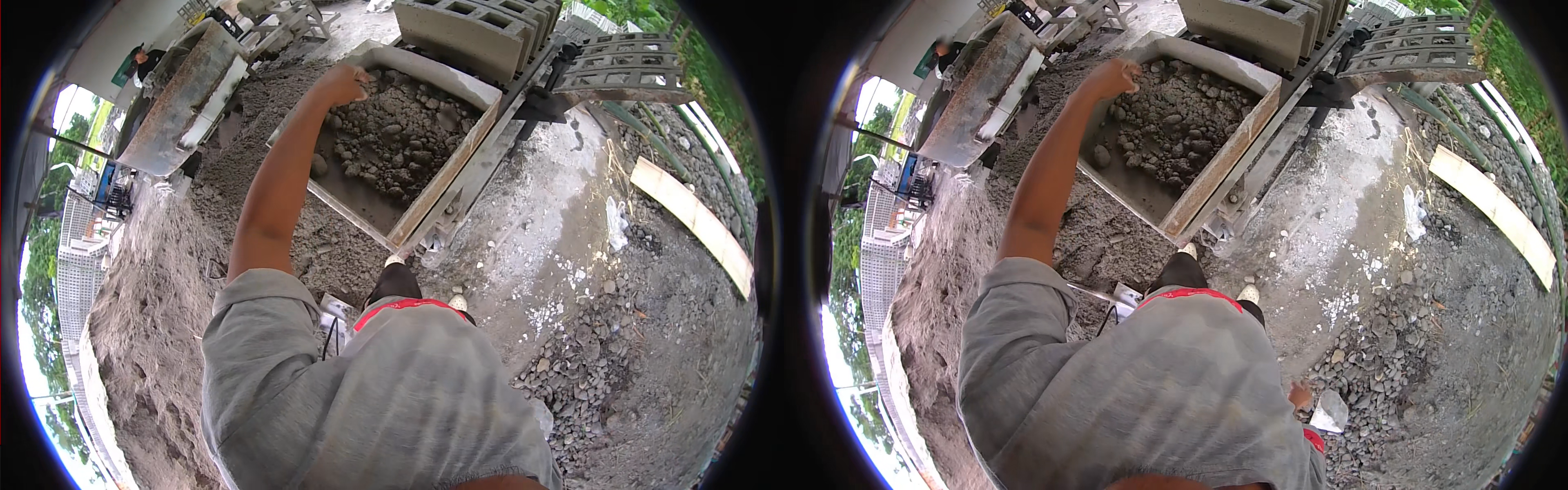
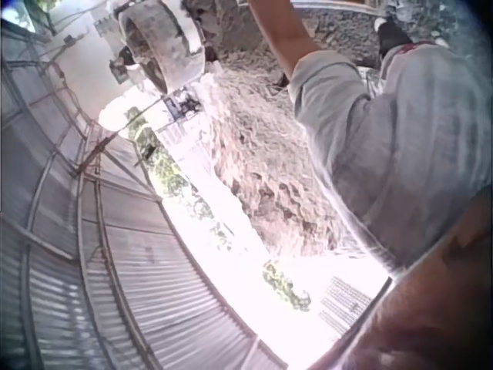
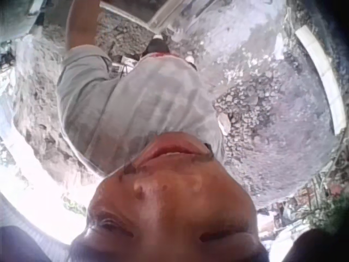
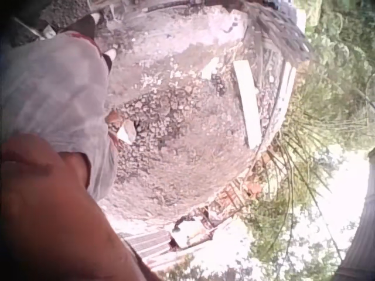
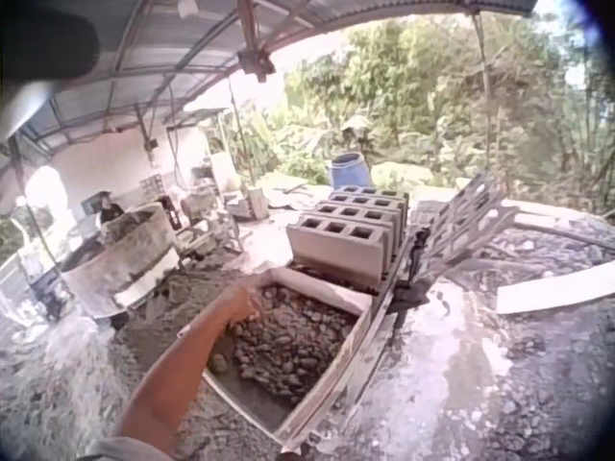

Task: The person places metal inserts into a block-making mold, slides a hopper back and forth to fill the mold with concrete mix, and operates the machine lever to compress and demold concrete blocks. Afterward, the person shovels concrete mix from a pile into the hopper using a shovel.

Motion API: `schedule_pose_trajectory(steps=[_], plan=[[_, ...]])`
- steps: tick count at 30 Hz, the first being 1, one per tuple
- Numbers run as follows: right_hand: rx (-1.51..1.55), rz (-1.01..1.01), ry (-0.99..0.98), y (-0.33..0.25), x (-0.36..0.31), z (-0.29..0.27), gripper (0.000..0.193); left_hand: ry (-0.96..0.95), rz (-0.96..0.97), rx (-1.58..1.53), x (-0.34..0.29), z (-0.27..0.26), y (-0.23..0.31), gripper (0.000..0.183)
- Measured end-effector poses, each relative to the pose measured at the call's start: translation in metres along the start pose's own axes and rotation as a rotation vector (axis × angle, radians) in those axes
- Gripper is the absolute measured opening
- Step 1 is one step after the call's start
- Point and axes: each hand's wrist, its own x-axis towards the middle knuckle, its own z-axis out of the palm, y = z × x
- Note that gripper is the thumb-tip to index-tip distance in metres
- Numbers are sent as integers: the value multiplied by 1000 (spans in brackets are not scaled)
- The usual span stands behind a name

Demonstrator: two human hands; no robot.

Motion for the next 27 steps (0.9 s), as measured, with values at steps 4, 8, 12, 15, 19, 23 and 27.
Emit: schedule_pose_trajectory(steps=[4,8,12,15,19,23,27], plan=[[283,36,-200,-15,-22,29,41,-413,-187,222,-9,74,-44,47],[79,16,-90,-29,47,13,45,-505,-343,269,-33,152,-138,60],[284,87,-40,-213,50,-78,44,-364,-287,275,-38,166,-165,62],[278,-69,-66,-275,59,-91,45,-531,-374,208,-22,155,-163,59],[440,-236,-285,-345,84,-86,48,-247,-470,-38,-28,117,-131,54],[300,-347,-618,-383,132,-69,53,34,202,-1162,-80,4,52,95],[285,-470,-871,-410,197,-5,51,114,748,-867,-202,-12,198,96]])
